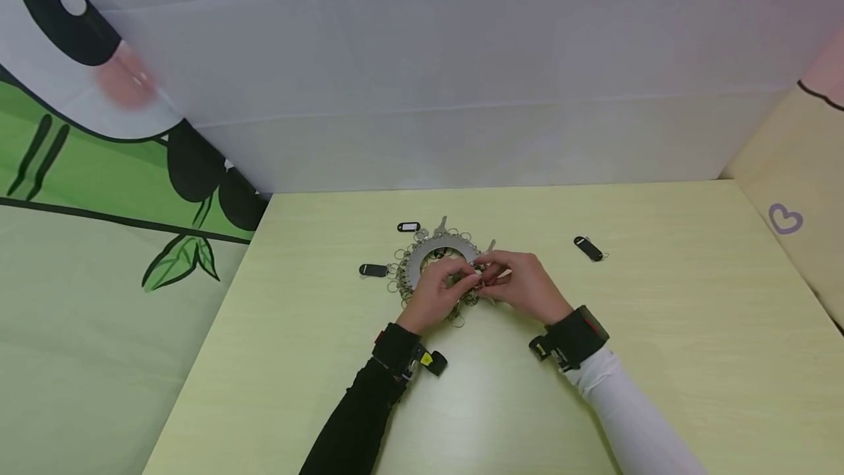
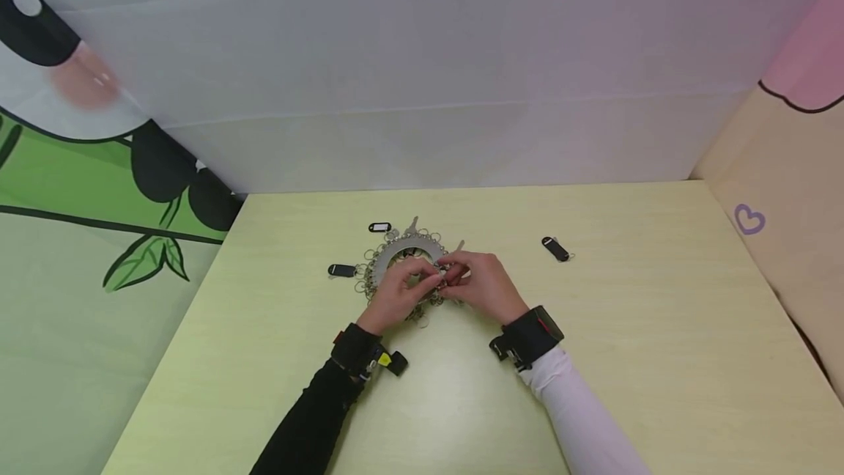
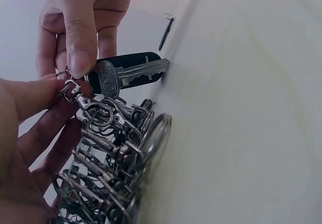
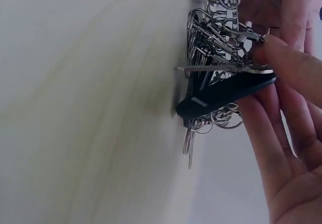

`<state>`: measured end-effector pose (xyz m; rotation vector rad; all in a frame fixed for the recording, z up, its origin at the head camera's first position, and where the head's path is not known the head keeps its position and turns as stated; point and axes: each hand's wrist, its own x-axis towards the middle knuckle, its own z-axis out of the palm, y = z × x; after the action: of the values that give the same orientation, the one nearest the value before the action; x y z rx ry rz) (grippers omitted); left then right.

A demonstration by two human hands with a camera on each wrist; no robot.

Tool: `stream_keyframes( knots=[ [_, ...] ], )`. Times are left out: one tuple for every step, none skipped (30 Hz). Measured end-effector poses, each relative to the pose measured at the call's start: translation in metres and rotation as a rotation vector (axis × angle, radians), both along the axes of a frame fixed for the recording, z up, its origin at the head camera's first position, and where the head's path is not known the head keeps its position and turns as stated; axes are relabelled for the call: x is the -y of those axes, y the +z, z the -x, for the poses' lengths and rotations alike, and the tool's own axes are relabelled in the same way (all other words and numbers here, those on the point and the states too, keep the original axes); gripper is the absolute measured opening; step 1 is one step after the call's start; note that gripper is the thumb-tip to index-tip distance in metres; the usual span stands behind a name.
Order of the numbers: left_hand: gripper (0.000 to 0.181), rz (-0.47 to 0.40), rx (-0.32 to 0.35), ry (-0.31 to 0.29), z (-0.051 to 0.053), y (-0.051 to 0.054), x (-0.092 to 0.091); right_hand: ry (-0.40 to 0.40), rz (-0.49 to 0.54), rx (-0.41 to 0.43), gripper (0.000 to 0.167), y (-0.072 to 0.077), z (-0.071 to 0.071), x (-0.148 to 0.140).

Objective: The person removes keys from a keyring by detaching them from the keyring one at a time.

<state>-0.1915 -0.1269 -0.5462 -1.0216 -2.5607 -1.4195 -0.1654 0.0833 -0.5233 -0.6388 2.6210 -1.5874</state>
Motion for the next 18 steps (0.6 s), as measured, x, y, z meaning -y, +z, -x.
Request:
stream_keyframes(
  knots=[
    [0.012, 0.003, 0.002, 0.003, 0.0, 0.0, 0.0001, 0.006, 0.005, -0.002, 0.049, 0.0, 0.0002, 0.0002],
    [0.012, 0.006, 0.008, 0.005, -0.0001, 0.0002, 0.0002, 0.013, 0.007, -0.003, 0.05, 0.0001, 0.0003, 0.0004],
    [0.012, 0.008, 0.012, 0.006, -0.0002, 0.0004, 0.0003, 0.019, 0.007, -0.001, 0.051, 0.0, 0.0005, 0.0006],
    [0.012, 0.007, 0.013, 0.006, -0.0002, 0.0006, 0.0002, 0.027, 0.006, 0.003, 0.051, 0.0003, 0.0006, 0.0004],
    [0.011, 0.005, 0.014, 0.005, -0.0002, 0.0007, 0.0001, 0.031, 0.001, 0.007, 0.051, 0.0002, 0.0008, 0.0001],
    [0.011, 0.004, 0.011, 0.004, -0.0002, 0.0009, 0.0, 0.033, -0.007, 0.013, 0.05, -0.0003, 0.0012, -0.0002],
    [0.011, 0.003, 0.009, 0.002, -0.0003, 0.001, 0.0, 0.033, -0.018, 0.017, 0.048, -0.0011, 0.0016, -0.0005],
    [0.011, 0.001, 0.01, -0.001, -0.0004, 0.0012, 0.0, 0.03, -0.028, 0.025, 0.044, -0.0015, 0.0019, -0.0008],
    [0.011, -0.002, 0.01, -0.003, -0.0006, 0.0015, 0.0, 0.026, -0.038, 0.03, 0.041, -0.002, 0.0021, -0.0011],
    [0.011, -0.004, 0.011, -0.005, -0.0007, 0.0017, 0.0, 0.019, -0.051, 0.029, 0.037, -0.0021, 0.0023, -0.0013],
    [0.011, -0.006, 0.013, -0.008, -0.0008, 0.002, 0.0001, 0.011, -0.06, 0.03, 0.034, -0.0024, 0.0025, -0.0015],
    [0.012, -0.007, 0.012, -0.009, -0.0009, 0.0023, 0.0001, 0.004, -0.064, 0.03, 0.031, -0.0023, 0.0027, -0.0015],
    [0.012, -0.008, 0.013, -0.009, -0.001, 0.0026, 0.0002, -0.001, -0.063, 0.029, 0.029, -0.0017, 0.0025, -0.0014],
    [0.012, -0.009, 0.013, -0.009, -0.0011, 0.0027, 0.0004, -0.005, -0.058, 0.025, 0.029, -0.0012, 0.0023, -0.0013],
    [0.011, -0.009, 0.01, -0.009, -0.0012, 0.0028, 0.0005, -0.007, -0.055, 0.015, 0.03, -0.0008, 0.002, -0.0013],
    [0.011, -0.009, 0.01, -0.009, -0.0011, 0.0026, 0.0006, -0.009, -0.048, 0.008, 0.031, -0.0009, 0.0021, -0.0012],
    [0.011, -0.011, 0.006, -0.009, -0.001, 0.0024, 0.0007, -0.009, -0.038, 0.002, 0.033, -0.0007, 0.0018, -0.0009],
    [0.011, -0.011, 0.004, -0.009, -0.0009, 0.0021, 0.0008, -0.007, -0.029, -0.006, 0.034, -0.0005, 0.0014, -0.0005]
  ],
)
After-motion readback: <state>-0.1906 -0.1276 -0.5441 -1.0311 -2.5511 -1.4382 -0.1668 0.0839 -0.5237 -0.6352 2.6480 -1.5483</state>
